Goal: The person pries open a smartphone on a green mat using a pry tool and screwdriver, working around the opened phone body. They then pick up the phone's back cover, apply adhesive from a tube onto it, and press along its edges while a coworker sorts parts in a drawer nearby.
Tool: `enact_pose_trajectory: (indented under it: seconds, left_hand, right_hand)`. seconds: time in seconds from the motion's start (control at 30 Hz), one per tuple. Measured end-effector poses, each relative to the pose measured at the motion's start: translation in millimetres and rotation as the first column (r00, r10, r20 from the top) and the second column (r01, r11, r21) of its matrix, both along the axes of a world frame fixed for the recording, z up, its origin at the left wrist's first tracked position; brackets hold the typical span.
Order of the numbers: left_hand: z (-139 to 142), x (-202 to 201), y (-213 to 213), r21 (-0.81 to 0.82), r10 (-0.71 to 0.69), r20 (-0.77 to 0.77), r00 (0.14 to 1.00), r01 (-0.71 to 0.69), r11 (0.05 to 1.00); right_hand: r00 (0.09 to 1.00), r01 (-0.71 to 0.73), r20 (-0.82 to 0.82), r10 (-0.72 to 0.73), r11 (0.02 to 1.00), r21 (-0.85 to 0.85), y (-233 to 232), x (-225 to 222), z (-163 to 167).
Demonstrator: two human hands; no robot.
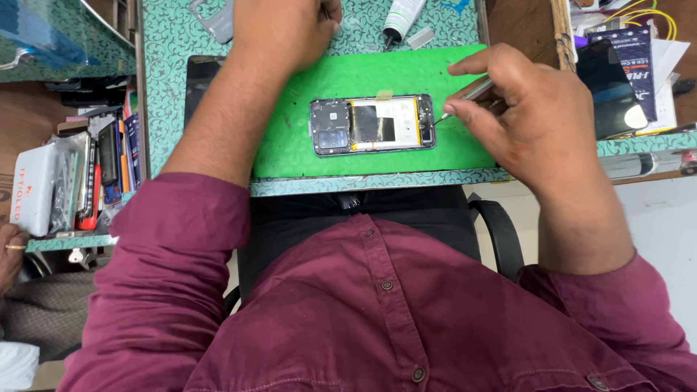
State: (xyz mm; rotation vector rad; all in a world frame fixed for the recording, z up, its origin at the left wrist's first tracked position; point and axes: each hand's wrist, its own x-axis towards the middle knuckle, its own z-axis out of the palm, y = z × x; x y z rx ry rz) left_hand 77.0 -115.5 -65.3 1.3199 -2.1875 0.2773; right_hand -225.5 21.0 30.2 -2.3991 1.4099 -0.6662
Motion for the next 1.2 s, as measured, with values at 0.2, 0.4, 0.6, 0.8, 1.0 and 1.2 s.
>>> enact_pose_trajectory:
  seconds: [0.2,0.4,0.6,0.8,1.0,1.2]
  left_hand:
    - [-6.1,-12.8,15.9,-0.057,-0.008,0.033,0.999,0.01,0.998]
    - [2.7,-22.2,17.7,-0.097,0.035,0.096,0.995,-0.025,0.995]
    - [27.1,-23.5,44.0,0.06,-0.165,-0.288,0.943,0.19,0.98]
    - [35.0,-62.3,108.8,0.123,-0.381,-0.694,0.611,0.622,0.773]
    - [44.0,-73.4,141.1,0.254,-0.162,-0.799,0.579,0.568,0.783]
    - [38.8,-66.0,137.0,-0.009,-0.381,-0.809,0.447,0.639,0.769]
  right_hand:
    - [0.98,-0.143,0.142,0.14,0.99,0.005,5.3,-6.2,-5.1]
    - [0.966,-0.187,0.161,0.202,0.977,-0.105,5.9,-12.2,-7.6]
    - [0.827,-0.097,0.561,0.05,0.994,0.054,12.0,-18.7,-24.3]
    - [0.573,-0.097,0.812,-0.11,0.975,0.2,17.2,-35.8,-63.6]
    - [0.471,-0.17,0.874,-0.119,0.96,0.223,2.8,-48.9,-109.3]
    - [0.566,-0.189,0.816,-0.117,0.945,0.266,-14.3,-62.8,-142.5]
